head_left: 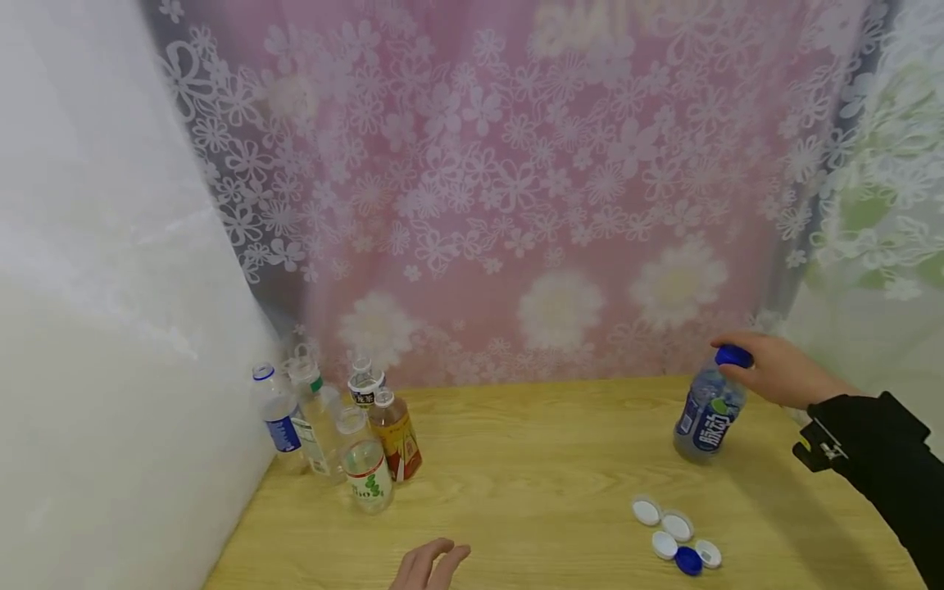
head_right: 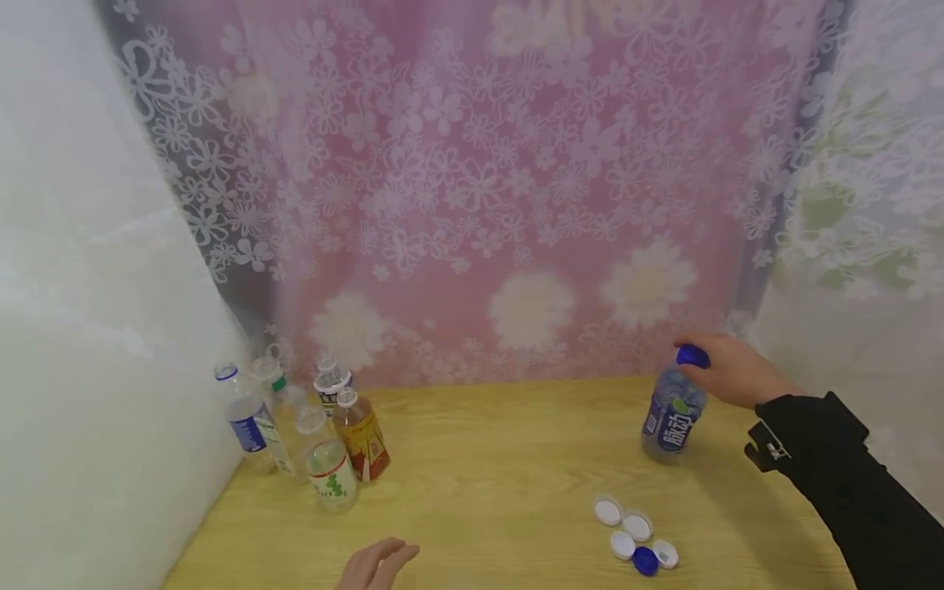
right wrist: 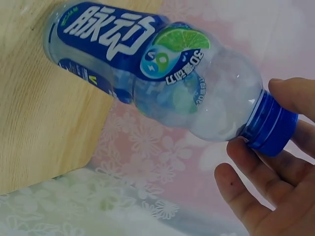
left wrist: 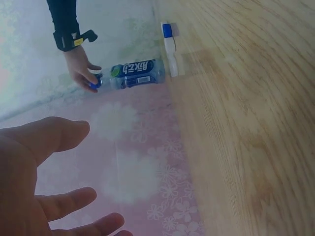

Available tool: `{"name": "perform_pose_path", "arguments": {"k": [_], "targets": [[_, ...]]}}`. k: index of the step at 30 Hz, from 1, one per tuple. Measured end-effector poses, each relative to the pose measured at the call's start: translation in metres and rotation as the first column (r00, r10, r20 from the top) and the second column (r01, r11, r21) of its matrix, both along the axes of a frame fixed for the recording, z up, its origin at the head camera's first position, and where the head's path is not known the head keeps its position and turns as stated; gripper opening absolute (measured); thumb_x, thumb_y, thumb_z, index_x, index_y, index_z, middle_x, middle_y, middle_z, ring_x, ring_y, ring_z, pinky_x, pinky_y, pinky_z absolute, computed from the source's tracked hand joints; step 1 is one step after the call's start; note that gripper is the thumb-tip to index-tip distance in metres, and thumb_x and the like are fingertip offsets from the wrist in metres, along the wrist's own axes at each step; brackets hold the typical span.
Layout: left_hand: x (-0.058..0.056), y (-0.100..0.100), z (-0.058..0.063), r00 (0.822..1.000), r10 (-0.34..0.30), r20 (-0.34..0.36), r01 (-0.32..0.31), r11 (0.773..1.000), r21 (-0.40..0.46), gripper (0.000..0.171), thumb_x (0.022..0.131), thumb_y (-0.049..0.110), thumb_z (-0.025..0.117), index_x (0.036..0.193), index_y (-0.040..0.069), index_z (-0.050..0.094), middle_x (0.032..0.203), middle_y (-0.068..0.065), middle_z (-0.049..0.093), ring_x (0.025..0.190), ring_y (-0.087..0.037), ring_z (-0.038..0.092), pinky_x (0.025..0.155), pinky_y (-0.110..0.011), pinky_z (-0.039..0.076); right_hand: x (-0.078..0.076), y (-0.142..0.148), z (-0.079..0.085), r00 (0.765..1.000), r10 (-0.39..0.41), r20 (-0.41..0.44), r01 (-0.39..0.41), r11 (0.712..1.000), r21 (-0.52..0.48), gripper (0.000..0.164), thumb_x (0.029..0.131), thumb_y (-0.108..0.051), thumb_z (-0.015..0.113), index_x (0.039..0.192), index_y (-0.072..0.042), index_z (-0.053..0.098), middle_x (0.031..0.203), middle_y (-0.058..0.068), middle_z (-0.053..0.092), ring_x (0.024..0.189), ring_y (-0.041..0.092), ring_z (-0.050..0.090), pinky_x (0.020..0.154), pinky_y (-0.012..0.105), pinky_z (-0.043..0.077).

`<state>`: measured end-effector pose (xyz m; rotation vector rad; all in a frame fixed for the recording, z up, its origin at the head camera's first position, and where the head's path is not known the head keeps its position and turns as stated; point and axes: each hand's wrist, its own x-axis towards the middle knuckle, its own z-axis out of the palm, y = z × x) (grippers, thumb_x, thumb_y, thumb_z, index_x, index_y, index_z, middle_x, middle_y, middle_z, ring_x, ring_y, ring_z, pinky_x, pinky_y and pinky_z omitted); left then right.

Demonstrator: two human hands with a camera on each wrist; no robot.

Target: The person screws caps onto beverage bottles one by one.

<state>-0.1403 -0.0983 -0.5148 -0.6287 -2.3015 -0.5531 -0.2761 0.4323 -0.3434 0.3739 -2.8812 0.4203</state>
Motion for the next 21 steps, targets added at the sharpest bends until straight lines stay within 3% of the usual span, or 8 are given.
{"name": "perform_pose_path", "arguments": {"k": [6,10,21], "targets": [[-0.003,0.007,-0.007,1.000,0.002,0.020,-0.003,0.997,0.072,0.028,0.082,0.043,0.082,0.104,0.029,0.074,0.103,0.010,0.066,0.090,-0.012,0.062,0.065,-0.026,0.053,-0.019,0.013,-0.007,0.999,-0.030,0.025,0.029,0.999,0.019,0.053,0.099,-0.023,0.063,0.142,0.005,0.048,0.132,0.038,0.053,0.111,0.056,0.058,0.084,0.059,0.054],[-0.003,0.007,-0.010,1.000,0.014,-0.013,-0.013,0.997,0.076,0.028,0.080,0.042,0.083,0.103,0.028,0.074,0.102,0.010,0.066,0.089,-0.011,0.062,0.065,-0.027,0.053,-0.027,0.016,-0.012,0.999,-0.038,0.034,0.037,0.999,0.015,0.054,0.099,-0.023,0.063,0.142,0.005,0.047,0.132,0.039,0.052,0.111,0.058,0.057,0.083,0.060,0.054],[-0.006,0.007,-0.012,0.999,0.039,-0.020,-0.038,0.995,0.087,0.028,0.079,0.042,0.084,0.101,0.028,0.075,0.100,0.010,0.067,0.087,-0.012,0.062,0.064,-0.028,0.053,-0.035,0.014,-0.014,0.990,-0.112,0.089,0.109,0.993,0.033,0.065,0.099,-0.027,0.063,0.150,0.003,0.036,0.138,0.044,0.044,0.117,0.064,0.049,0.087,0.068,0.048]]}}
